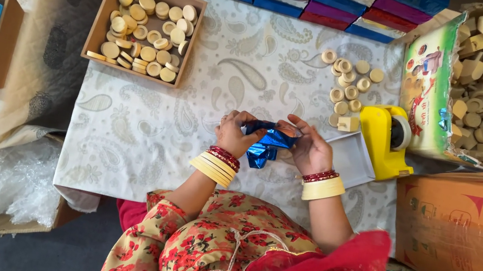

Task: The person assembles small boxes, places wooden pieces inside them, and wraps them in blue foil.

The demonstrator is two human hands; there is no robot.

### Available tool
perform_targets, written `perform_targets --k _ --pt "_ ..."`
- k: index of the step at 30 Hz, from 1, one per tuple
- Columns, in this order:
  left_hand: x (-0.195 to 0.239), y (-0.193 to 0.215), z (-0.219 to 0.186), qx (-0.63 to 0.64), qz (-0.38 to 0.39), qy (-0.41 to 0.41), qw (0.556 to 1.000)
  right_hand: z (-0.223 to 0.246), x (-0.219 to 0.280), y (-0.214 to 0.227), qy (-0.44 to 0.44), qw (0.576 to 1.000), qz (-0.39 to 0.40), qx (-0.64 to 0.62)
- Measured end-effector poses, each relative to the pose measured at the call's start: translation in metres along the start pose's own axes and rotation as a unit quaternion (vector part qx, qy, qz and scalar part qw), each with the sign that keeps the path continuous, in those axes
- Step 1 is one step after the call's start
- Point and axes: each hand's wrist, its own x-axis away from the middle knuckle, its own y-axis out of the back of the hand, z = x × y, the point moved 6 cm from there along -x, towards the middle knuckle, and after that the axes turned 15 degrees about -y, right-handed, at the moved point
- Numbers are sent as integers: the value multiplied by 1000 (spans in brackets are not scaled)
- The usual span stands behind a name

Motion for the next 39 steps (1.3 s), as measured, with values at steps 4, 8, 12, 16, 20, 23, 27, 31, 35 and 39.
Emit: perform_targets --k 4,8,12,16,20,23,27,31,35,39 --pt "-1 -8 6 15 12 13 1000 -6 -7 21 -4 996 -21 82" --pt "-1 -16 9 11 -23 29 999 -1 -3 12 -29 992 -30 118" --pt "-1 -17 2 21 -24 8 999 -4 -9 15 -37 988 -38 142" --pt "-3 -24 4 51 -39 -29 998 -3 -16 -1 -30 980 -70 184" --pt "-3 -23 1 64 -40 -42 996 -3 -22 -7 -31 970 -88 223" --pt "-4 -17 -4 60 -48 -36 996 -4 -30 -2 -29 966 -104 235" --pt "8 -12 -12 47 -90 -70 992 -7 -30 10 -14 964 -146 220" --pt "20 13 -17 68 -165 -160 971 -11 -33 24 -10 967 -144 212" --pt "22 -1 30 161 -171 -198 952 -10 -28 16 -19 964 -146 220" --pt "-4 -35 90 453 -77 -50 887 -11 -36 26 -28 969 -132 209"
